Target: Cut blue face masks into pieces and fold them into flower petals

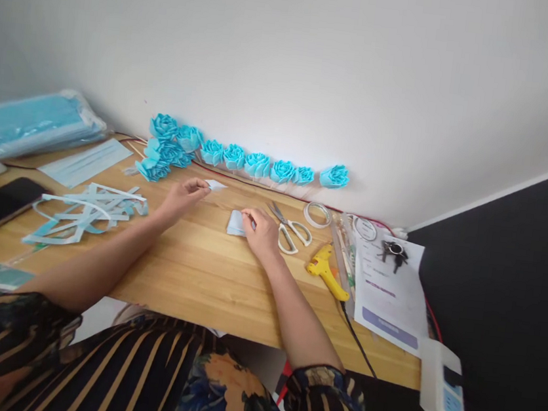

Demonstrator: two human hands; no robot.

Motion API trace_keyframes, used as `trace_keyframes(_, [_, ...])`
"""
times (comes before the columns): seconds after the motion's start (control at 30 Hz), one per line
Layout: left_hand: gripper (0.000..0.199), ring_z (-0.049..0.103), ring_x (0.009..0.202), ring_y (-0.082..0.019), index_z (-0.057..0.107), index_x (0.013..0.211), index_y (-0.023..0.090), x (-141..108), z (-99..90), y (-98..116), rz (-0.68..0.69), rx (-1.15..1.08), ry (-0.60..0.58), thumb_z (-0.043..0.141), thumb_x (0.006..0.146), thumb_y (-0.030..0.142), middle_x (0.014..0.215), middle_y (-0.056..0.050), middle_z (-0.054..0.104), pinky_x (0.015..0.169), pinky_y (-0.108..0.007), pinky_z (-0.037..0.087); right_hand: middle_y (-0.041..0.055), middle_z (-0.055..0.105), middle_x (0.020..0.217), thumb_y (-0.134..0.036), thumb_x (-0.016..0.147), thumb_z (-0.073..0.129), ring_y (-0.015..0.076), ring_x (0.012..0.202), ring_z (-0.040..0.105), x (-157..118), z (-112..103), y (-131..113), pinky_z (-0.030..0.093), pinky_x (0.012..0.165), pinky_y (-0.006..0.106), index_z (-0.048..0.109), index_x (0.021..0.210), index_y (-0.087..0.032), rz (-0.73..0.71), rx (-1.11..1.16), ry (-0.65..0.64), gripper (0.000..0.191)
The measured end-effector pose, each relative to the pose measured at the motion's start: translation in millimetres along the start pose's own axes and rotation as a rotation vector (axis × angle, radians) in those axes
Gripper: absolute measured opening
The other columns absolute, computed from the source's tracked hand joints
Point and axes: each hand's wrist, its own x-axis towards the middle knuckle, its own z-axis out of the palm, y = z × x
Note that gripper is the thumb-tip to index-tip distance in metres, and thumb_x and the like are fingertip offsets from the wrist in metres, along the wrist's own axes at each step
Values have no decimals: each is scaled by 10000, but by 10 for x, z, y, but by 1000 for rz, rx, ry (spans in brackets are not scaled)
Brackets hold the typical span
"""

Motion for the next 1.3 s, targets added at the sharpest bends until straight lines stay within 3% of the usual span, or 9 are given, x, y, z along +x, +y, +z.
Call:
trace_keyframes(0.13, [217, 585, 671, -116, 583, 815, 186, -156, 115, 166, -244, -649, -239, 693, 766, 367, 776, 1, 644, 655, -243, 473, 67, 679, 1030, -490, 850, 554, 179, 828, 612, 25, -5, -61, 483, 652, 274, 609, 1234, -200, 188, 440, -39, 485])
trace_keyframes(0.2, [231, 597, 682, -117, 594, 834, 187, -240, 177, 223, -334, -747, -321, 735, 748, 348, 801, -6, 656, 661, -245, 488, 63, 681, 1002, -570, 818, 561, 179, 800, 608, 24, -9, -88, 479, 621, 270, 618, 1227, -193, 230, 567, -171, 559])
trace_keyframes(0.3, [234, 624, 717, -130, 611, 870, 185, -330, 253, 256, -416, -799, -407, 747, 752, 333, 835, -20, 675, 691, -259, 504, 41, 683, 848, -616, 779, 600, 181, 737, 603, -1, -13, -101, 482, 626, 282, 702, 1029, -174, 271, 641, -289, 518])
trace_keyframes(0.5, [254, 648, 741, -159, 648, 879, 172, -376, 316, 222, -461, -811, -439, 725, 778, 391, 884, -51, 711, 670, -269, 514, 34, 707, 890, -513, 788, 665, 190, 797, 632, -34, 15, -21, 519, 737, 313, 712, 935, -201, 251, 550, -25, 348])
trace_keyframes(0.67, [438, 667, 814, -175, 678, 1014, 144, -387, 329, 243, -456, -803, -495, 817, 688, 401, 986, -82, 734, 753, -282, 511, 11, 670, 798, -459, 821, 661, 155, 700, 591, -37, 22, -19, 495, 667, 281, 691, 904, -213, 150, 421, 72, 262])
trace_keyframes(0.83, [388, 660, 749, -161, 713, 939, 112, -383, 345, 219, -470, -718, -465, 822, 666, 366, 901, -77, 749, 736, -280, 494, 6, 634, 743, -370, 861, 645, 147, 644, 549, -54, -33, -117, 454, 603, 278, 693, 928, -218, 0, 238, 112, 172])
trace_keyframes(1.03, [242, 629, 650, -130, 720, 826, 111, -362, 321, 236, -473, -767, -402, 795, 677, 286, 778, -59, 732, 647, -239, 472, 49, 697, 977, -199, 877, 605, 204, 913, 607, -34, -52, -166, 495, 809, 370, 745, 903, -276, -429, 44, 127, 162])
trace_keyframes(1.2, [143, 636, 671, -123, 725, 873, 117, -323, 294, 224, -504, -906, -355, 683, 785, 221, 839, -63, 730, 654, -231, 504, 30, 640, 1264, -145, 847, 571, 252, 1172, 554, -23, -19, -142, 434, 1005, 498, 748, 965, -321, -494, -66, 59, 277])
trace_keyframes(1.3, [230, 647, 703, -142, 718, 944, 113, -299, 289, 210, -547, -965, -317, 568, 882, 275, 861, -84, 724, 662, -249, 526, 29, 595, 1346, -136, 834, 552, 266, 1242, 518, -24, 2, -105, 394, 1055, 530, 730, 1051, -320, -490, -77, 45, 336])
